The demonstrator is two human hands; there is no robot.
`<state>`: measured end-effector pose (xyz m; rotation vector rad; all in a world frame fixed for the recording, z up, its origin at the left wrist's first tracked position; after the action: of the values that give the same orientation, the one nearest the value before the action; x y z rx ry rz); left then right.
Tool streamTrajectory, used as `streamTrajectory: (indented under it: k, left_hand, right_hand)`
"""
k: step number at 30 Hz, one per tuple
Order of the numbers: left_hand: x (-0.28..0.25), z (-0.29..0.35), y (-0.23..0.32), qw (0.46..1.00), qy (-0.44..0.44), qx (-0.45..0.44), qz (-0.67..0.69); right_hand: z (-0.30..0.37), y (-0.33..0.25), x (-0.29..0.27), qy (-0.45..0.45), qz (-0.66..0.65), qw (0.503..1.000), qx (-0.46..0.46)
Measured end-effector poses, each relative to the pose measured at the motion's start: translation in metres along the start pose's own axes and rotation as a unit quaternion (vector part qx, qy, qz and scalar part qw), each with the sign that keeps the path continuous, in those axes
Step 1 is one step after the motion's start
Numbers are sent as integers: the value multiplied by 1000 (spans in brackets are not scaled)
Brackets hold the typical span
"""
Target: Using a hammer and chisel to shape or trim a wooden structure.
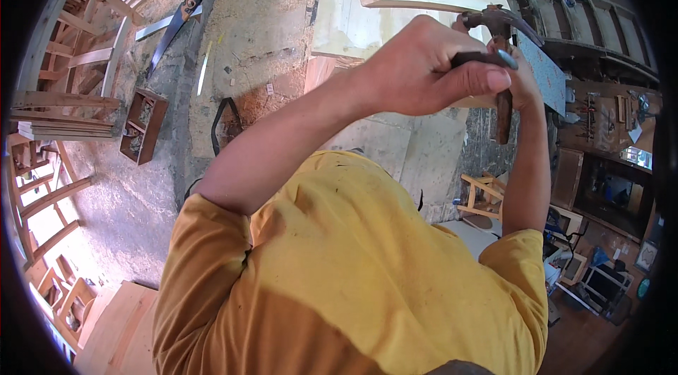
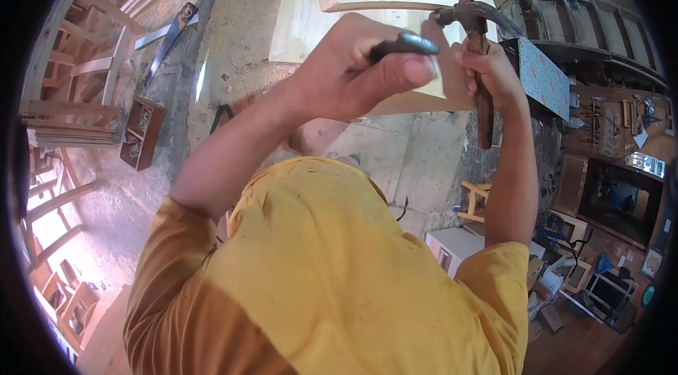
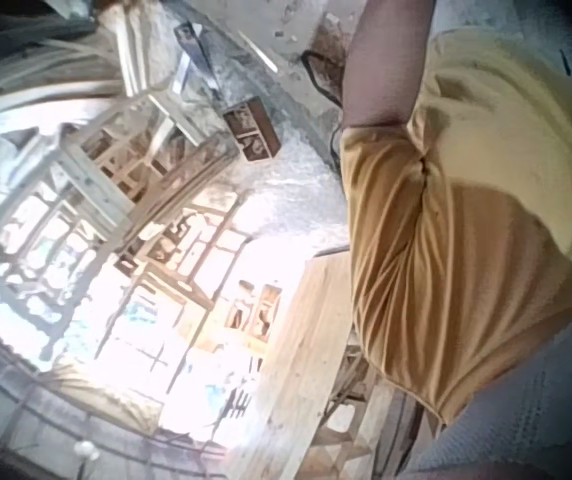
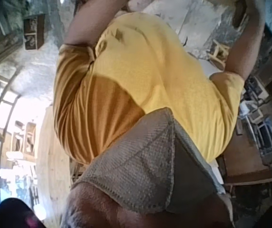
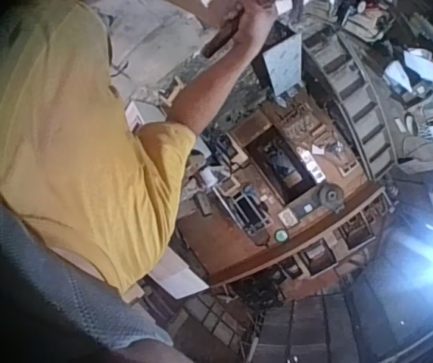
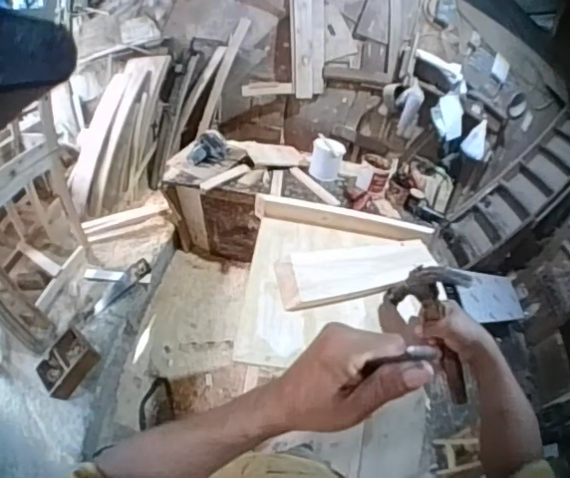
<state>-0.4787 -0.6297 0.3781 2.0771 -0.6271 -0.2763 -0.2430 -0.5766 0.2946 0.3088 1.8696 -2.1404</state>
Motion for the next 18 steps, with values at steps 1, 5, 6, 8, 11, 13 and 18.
streamTrajectory:
  k: [1, 5, 6, 8, 11, 13, 18]
  left_hand:
    - [2, 2, -3, 1000, -3, 0, 4]
    - [14, 3, 1, 997, -59, 36, -23]
    - [12, 7, 4, 997, -56, 48, 8]
    - [10, 8, 3, 995, -66, 65, 25]
    - [13, 4, 3, 993, -97, 63, 10]
    - [5, -4, 1, 997, -52, 46, 36]
    - [3, -8, -19, 992, -66, -99, 49]
  right_hand:
    - [1, 6, -8, 5, 1, 1000, 3]
    - [-4, 22, -18, -26, -13, 999, 43]
    - [0, 14, -13, -11, -35, 998, 50]
    - [2, 7, -15, 6, -68, 996, 50]
    - [8, 9, -21, 9, -50, 997, 56]
    - [3, 20, -23, -26, -26, 997, 61]
    - [2, 16, -7, -8, -24, 999, 26]
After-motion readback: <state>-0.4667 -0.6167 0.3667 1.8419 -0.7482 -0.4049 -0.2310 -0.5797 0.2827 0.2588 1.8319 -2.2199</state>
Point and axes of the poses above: each hand's wrist, its own z-axis away from the middle knuckle, its own x-axis out of the palm, y = z × x, the point moved 9 cm from there along -z, towards the middle knuckle, and after that the axes turned 10 degrees about -x, right-handed, at the moved point
